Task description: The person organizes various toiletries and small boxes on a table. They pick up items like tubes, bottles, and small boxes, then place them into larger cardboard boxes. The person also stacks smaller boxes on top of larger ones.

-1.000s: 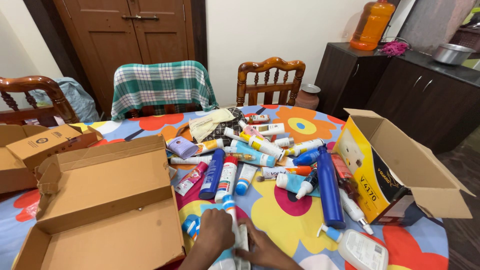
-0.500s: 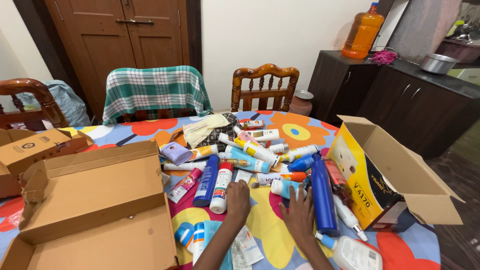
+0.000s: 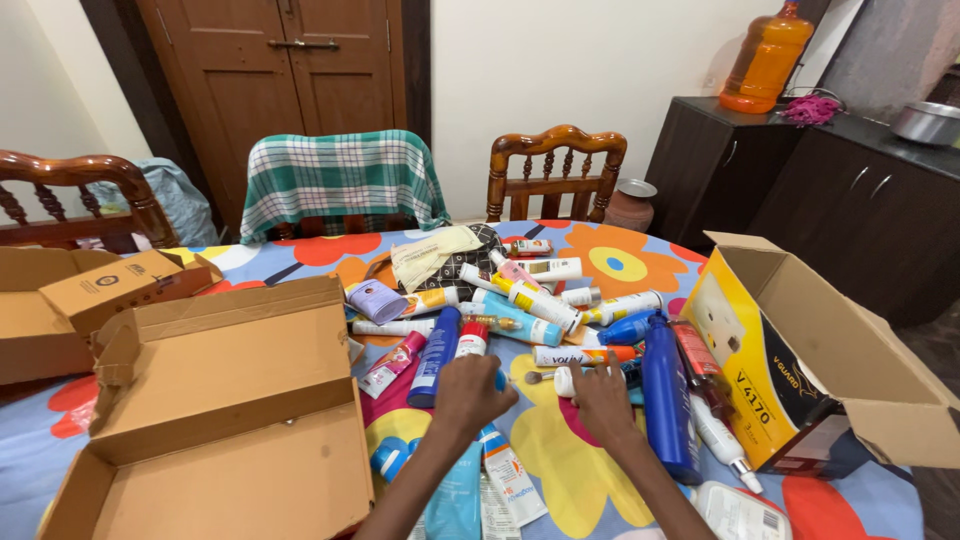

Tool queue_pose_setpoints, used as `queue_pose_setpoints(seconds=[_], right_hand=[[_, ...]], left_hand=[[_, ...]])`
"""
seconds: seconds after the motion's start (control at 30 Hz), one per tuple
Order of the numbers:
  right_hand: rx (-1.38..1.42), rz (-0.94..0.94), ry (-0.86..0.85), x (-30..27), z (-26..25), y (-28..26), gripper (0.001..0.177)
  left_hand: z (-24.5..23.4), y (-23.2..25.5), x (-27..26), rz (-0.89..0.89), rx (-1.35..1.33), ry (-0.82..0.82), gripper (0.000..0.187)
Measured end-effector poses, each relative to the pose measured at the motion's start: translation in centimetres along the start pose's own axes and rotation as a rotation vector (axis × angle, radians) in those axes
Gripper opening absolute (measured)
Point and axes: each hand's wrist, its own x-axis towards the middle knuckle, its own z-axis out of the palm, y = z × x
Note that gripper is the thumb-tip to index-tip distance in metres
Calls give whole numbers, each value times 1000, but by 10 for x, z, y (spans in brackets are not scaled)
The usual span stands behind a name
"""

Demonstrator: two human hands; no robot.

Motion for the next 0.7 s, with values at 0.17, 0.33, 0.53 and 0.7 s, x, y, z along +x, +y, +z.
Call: queue_pose_setpoints(seconds=[0.17,0.33,0.53,0.7], right_hand=[[280,-24,356,-26,-40,-28,51],[493,-196,400,-76,-55,-78,53],[350,-684,520,-111,-40,-124,44],[674,-533,-106,-101,-80,-112,44]], left_hand=[[-124,25,-31,-7,-26,111,37],[-143,-5,-83,447,171,192,33],[-88,-47,-170,1060,799,-152,22],[-77,-48,-171,857,547,-190,24]])
